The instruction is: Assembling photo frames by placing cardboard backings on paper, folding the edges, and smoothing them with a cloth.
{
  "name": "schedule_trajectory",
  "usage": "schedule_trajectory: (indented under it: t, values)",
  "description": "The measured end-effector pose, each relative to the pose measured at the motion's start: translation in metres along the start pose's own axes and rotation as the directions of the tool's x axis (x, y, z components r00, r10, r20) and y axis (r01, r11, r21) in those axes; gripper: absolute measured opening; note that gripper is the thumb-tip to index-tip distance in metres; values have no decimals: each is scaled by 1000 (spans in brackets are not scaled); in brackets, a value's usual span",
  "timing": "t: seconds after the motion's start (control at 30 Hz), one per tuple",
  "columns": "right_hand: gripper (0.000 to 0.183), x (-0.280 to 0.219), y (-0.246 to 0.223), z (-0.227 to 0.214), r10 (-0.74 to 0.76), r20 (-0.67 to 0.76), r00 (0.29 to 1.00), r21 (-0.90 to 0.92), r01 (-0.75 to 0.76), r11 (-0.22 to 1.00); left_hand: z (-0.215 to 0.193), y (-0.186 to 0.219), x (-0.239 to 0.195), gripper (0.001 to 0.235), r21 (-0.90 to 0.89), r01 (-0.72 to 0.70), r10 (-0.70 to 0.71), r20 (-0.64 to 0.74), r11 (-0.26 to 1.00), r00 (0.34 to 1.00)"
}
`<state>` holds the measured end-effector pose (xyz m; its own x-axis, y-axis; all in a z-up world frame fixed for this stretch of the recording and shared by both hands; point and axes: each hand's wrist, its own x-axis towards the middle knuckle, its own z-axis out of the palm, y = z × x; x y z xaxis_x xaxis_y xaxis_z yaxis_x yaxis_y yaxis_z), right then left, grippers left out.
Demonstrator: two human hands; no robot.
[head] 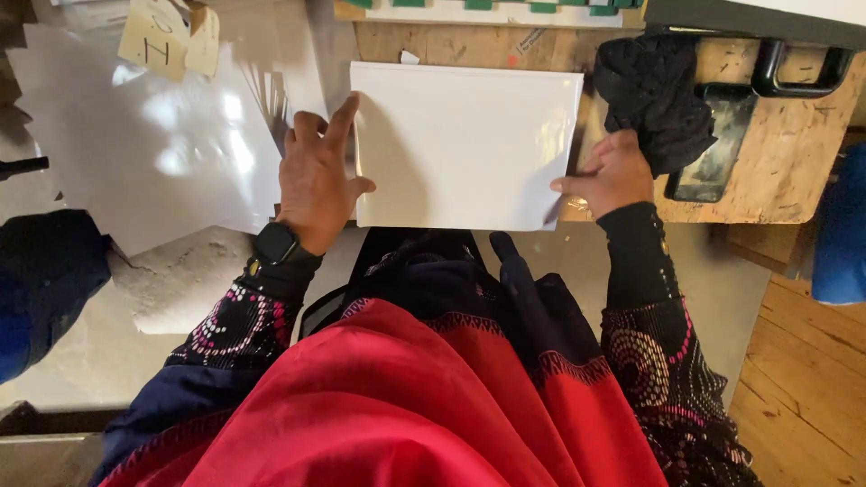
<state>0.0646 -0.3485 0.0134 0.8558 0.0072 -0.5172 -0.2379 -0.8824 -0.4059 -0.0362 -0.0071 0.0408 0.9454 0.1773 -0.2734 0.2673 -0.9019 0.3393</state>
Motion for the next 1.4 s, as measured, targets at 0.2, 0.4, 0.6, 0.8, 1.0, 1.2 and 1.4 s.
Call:
schedule_trajectory:
  t: [0.2,0.4,0.6,0.8,1.0,1.2,1.4]
  values:
    - [61,-27,21,11,70,4,998,36,-70,997,-2,-9,-33,109,-217,89,-75,75,972,994]
    - [64,-42,33,16,-70,0,998,301,66,951,23,-29,-49,95,-476,143,-98,118,868,988]
    - [80,-61,57,36,-30,240,970,425,-77,902,25,-27,-61,85,-637,244,-132,218,731,967]
    - [72,-51,35,26,-112,39,993,567,70,821,6,-14,-63,94,-716,182,-185,74,674,980]
    - [75,-22,28,31,-344,-182,921,583,383,716,13,-8,-52,95,-728,106,-176,-21,677,984]
    - [64,-34,32,31,-514,-284,809,357,587,726,19,-12,-58,100,-649,160,-236,-31,744,971]
    - [68,-42,41,27,-618,-221,755,277,656,702,28,-20,-56,103,-643,130,-222,-64,755,973]
